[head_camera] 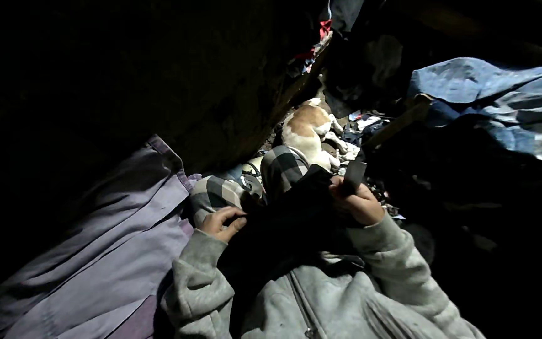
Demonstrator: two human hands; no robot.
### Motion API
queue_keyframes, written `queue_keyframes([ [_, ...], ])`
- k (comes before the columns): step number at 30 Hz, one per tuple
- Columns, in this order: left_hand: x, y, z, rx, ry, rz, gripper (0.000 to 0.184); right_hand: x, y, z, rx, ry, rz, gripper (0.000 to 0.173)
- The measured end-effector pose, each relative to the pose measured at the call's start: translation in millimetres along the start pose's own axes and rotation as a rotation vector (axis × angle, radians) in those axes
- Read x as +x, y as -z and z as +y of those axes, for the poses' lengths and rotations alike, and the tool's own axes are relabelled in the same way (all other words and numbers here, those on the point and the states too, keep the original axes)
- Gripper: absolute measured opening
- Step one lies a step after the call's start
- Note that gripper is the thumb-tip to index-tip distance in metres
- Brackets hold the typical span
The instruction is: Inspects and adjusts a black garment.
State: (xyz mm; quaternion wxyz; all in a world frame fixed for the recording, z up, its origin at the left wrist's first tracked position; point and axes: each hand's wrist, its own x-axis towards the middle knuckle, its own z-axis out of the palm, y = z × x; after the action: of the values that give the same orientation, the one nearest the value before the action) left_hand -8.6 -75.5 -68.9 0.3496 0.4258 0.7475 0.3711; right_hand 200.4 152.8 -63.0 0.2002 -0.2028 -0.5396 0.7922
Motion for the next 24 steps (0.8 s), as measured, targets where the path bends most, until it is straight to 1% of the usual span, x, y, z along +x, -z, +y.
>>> queue_keyframes([
  [3,9.7,2.7,26.7,0.015,-0.039,0.157,0.046,2.3,1.4,-3.6,-0.008,0.031,-0.092,0.016],
  [5,22.8,-2.4,51.7,0.004,-0.158,0.259,0.050,3.9,0.7,-6.5,-0.046,0.078,-0.162,0.014],
  [6,29.7,-5.7,64.3,-0.002,-0.233,0.266,0.050,5.0,0.1,-8.0,-0.064,0.098,-0.202,0.012],
  [8,42.0,-13.0,85.2,-0.015,-0.360,0.215,0.044,7.9,-2.0,-11.9,-0.082,0.132,-0.272,0.010],
  [10,50.4,-20.6,97.0,-0.084,-0.405,0.169,0.028,11.6,-2.9,-16.1,-0.097,0.173,-0.317,0.012],
  [11,52.3,-24.3,99.6,-0.142,-0.386,0.165,0.021,13.1,-3.1,-17.4,-0.128,0.195,-0.306,0.012],
  [13,51.0,-31.8,100.4,-0.268,-0.290,0.189,0.015,14.7,-4.4,-15.0,-0.289,0.254,-0.181,0.008],
  [14,48.9,-35.4,100.2,-0.322,-0.230,0.217,0.013,15.4,-3.8,-10.9,-0.431,0.301,-0.118,0.015],
  [16,43.9,-41.1,100.2,-0.398,-0.125,0.297,0.010,13.1,-4.5,-2.6,-0.684,0.334,-0.017,0.056],
  [17,41.9,-42.9,100.3,-0.426,-0.084,0.339,0.009,9.4,-7.8,-1.5,-0.750,0.326,0.020,0.069],
  [18,40.3,-44.6,99.9,-0.451,-0.062,0.377,0.009,5.0,-12.1,-1.2,-0.783,0.337,0.045,0.076],
  [20,37.1,-47.0,99.8,-0.473,-0.056,0.425,0.008,-4.4,-21.6,-3.6,-0.845,0.418,0.054,0.073],
  [24,30.9,-51.4,102.7,-0.472,-0.115,0.461,0.009,-15.8,-35.6,-13.6,-1.026,0.541,-0.025,0.051],
])
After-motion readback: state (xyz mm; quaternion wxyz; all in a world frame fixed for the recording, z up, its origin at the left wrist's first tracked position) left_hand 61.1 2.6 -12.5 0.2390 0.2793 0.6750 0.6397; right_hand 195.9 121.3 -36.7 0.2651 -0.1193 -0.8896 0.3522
